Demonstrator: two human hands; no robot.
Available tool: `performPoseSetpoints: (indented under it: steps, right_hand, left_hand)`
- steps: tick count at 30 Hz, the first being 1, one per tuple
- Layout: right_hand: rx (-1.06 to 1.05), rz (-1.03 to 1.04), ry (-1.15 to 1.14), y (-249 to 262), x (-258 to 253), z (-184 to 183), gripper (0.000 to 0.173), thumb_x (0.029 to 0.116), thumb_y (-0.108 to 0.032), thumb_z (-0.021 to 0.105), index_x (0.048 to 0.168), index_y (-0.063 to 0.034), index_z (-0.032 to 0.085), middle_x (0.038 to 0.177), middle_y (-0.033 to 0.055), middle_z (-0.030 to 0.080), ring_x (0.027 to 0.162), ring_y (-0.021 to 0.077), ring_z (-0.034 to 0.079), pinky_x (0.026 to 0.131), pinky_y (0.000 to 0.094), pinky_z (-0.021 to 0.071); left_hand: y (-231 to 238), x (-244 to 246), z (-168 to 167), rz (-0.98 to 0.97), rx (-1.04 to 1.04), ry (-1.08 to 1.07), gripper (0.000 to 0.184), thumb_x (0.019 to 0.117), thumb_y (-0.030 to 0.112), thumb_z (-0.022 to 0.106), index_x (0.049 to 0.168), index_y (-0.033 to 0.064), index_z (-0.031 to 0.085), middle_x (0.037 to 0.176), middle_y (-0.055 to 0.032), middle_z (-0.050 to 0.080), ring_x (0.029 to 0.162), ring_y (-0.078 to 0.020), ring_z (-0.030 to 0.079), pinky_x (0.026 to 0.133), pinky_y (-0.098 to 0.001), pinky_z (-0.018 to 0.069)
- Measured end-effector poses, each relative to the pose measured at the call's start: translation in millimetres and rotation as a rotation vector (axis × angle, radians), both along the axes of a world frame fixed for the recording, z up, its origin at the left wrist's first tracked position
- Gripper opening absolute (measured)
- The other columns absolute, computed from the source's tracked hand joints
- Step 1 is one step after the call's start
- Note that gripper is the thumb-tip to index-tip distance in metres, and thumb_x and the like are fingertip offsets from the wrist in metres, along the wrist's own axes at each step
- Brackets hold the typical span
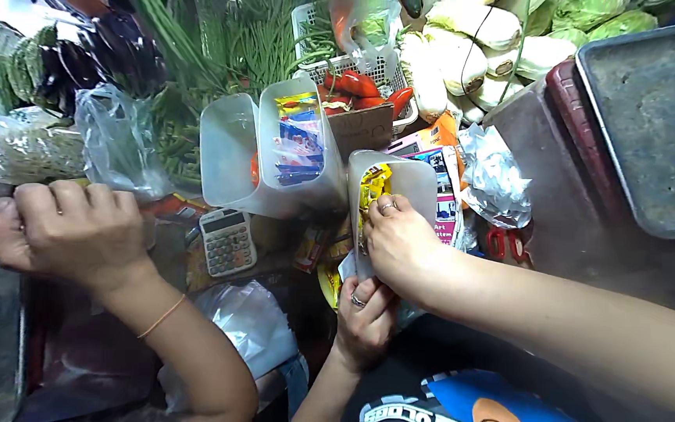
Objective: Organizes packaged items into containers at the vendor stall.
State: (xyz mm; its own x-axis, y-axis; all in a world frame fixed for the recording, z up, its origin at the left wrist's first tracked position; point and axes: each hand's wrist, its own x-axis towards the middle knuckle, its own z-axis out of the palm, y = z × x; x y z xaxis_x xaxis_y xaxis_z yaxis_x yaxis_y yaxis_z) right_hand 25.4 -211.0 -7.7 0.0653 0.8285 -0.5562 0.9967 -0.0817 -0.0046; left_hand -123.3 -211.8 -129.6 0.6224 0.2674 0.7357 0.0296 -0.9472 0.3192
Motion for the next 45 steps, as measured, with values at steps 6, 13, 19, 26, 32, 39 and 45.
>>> performPoseSetpoints:
  steps: [6, 13, 19, 26, 32, 39, 45]
  right_hand:
    - [-0.008, 0.001, 0.082, 3, 1, 3, 0.031, 0.1007, -0.005, 0.047, 0.125, 0.0059, 0.062, 0.130, 0.0215, 0.059, 0.130, 0.0352, 0.049, 0.108, 0.0512, 0.0350]
    - [0.034, -0.029, 0.107, 6, 2, 7, 0.040, 0.1033, -0.004, 0.042, 0.138, 0.0125, 0.049, 0.137, 0.0283, 0.055, 0.133, 0.0410, 0.049, 0.109, 0.0535, 0.0365]
    - [-0.039, -0.245, 0.167, 30, 11, 12, 0.049, 0.1022, -0.017, 0.053, 0.139, 0.0140, 0.045, 0.138, 0.0298, 0.052, 0.130, 0.0426, 0.052, 0.102, 0.0555, 0.0445]
    - [-0.021, -0.264, 0.164, 44, 24, -9, 0.057, 0.1003, -0.022, 0.058, 0.142, 0.0134, 0.044, 0.138, 0.0323, 0.053, 0.128, 0.0467, 0.053, 0.102, 0.0625, 0.0426]
    - [0.200, 0.018, 0.007, 28, 34, 34, 0.025, 0.0984, -0.017, 0.060, 0.107, 0.0061, 0.065, 0.109, 0.0267, 0.064, 0.110, 0.0465, 0.061, 0.085, 0.0605, 0.0480]
    - [0.854, -0.141, -0.049, -29, 34, 49, 0.030, 0.1071, -0.020, 0.041, 0.105, -0.0029, 0.065, 0.080, 0.0210, 0.063, 0.076, 0.0444, 0.065, 0.060, 0.0588, 0.0428]
    - [-0.002, -0.018, 0.257, -83, -19, -48, 0.026, 0.0968, -0.019, 0.061, 0.114, -0.0011, 0.069, 0.112, 0.0200, 0.066, 0.108, 0.0391, 0.063, 0.088, 0.0554, 0.0487]
  left_hand:
    - [-3, -2, -4, 0.002, -0.007, -0.008, 0.013, 0.0962, 0.007, 0.061, 0.086, 0.0087, 0.070, 0.097, -0.0020, 0.071, 0.097, -0.0127, 0.060, 0.092, -0.0270, 0.0443]
    - [-6, -6, -8, 0.003, 0.008, -0.018, 0.014, 0.0995, 0.010, 0.059, 0.088, 0.0099, 0.067, 0.105, 0.0000, 0.069, 0.102, -0.0104, 0.060, 0.095, -0.0257, 0.0447]
    - [-8, -4, -17, -0.017, 0.060, -0.012, 0.014, 0.0990, 0.009, 0.059, 0.091, 0.0112, 0.070, 0.105, -0.0005, 0.071, 0.098, -0.0129, 0.062, 0.089, -0.0271, 0.0470]
    - [-4, 4, -7, 0.041, 0.025, 0.031, 0.018, 0.0975, 0.009, 0.058, 0.091, 0.0119, 0.075, 0.105, -0.0006, 0.074, 0.097, -0.0142, 0.063, 0.090, -0.0303, 0.0459]
    - [31, 29, 33, -0.017, -0.004, 0.121, 0.010, 0.0902, 0.006, 0.068, 0.085, 0.0061, 0.076, 0.093, -0.0091, 0.076, 0.090, -0.0245, 0.070, 0.080, -0.0386, 0.0528]
    - [83, 77, 82, -0.080, -0.095, 0.271, 0.014, 0.0907, -0.002, 0.062, 0.095, 0.0023, 0.074, 0.112, -0.0134, 0.072, 0.111, -0.0326, 0.066, 0.089, -0.0447, 0.0533]
    - [112, 76, 107, -0.197, -0.174, 0.461, 0.016, 0.0992, 0.007, 0.058, 0.101, 0.0056, 0.073, 0.127, -0.0084, 0.068, 0.116, -0.0202, 0.064, 0.100, -0.0375, 0.0507]
